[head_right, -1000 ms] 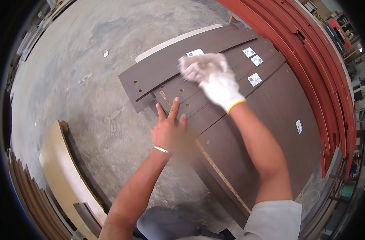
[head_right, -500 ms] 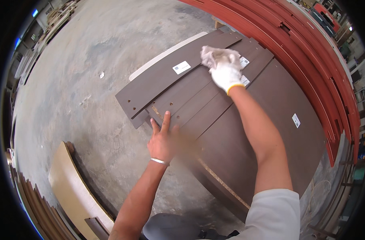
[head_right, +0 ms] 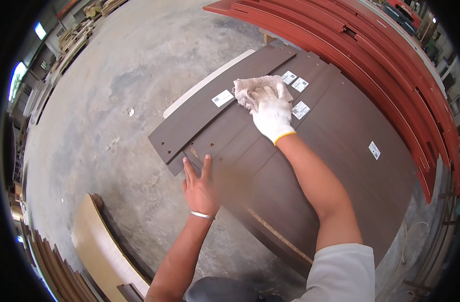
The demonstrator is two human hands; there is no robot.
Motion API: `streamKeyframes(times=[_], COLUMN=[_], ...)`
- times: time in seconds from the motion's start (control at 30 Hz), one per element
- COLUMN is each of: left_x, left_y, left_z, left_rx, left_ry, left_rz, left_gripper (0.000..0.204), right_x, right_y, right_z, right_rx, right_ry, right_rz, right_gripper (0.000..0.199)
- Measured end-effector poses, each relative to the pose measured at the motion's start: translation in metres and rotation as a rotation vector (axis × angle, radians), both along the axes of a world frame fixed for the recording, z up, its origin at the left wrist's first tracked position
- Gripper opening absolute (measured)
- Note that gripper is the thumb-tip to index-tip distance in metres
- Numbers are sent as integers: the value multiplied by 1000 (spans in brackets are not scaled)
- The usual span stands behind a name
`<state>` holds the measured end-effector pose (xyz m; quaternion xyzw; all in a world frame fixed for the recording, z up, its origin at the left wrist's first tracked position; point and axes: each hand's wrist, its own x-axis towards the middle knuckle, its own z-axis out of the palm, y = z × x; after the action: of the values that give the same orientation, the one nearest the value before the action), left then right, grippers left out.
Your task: The person sits on the floor and wipes several dark brown wooden planks with a cloth. They pick up each plank, wipe its surface, and place it back down or stack it with others.
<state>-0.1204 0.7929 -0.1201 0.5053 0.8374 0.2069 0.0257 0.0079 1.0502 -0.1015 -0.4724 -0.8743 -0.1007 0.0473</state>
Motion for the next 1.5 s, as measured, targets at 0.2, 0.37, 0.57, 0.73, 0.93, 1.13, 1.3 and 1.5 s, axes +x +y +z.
streamKeyframes(times=[0.2, 0.37, 0.57, 0.73, 0.93, 1.13, 1.3, 1.5], left_x=[-26, -8, -29, -107, -72, -10, 14, 17], left_y=[43, 90, 138, 166, 118, -4, -62, -70], left_z=[13, 1, 21, 31, 62, 46, 30, 41], left_rx=[162, 25, 100, -334, -127, -21, -49, -119], left_ry=[256, 216, 281, -4, 67, -23, -131, -101], left_rz=[-203, -342, -272, -113, -104, -18, 7, -45], left_gripper=[55, 60, 68, 103, 86, 79, 81, 93], right_x=[13, 14, 27, 12, 25, 43, 82, 55], right_y=[1, -5, 15, 9, 16, 39, 68, 57], right_z=[-15, -15, -33, -26, -28, -19, -9, -10], right_rx=[191, 115, -80, -4, 15, -217, -308, -132], right_ry=[264, 530, 1360, 1379, 1394, 2260, 2647, 2401], right_rz=[108, -39, -44, -5, 171, -7, -252, -330], right_gripper=[43, 43, 52, 47, 43, 48, 38, 34])
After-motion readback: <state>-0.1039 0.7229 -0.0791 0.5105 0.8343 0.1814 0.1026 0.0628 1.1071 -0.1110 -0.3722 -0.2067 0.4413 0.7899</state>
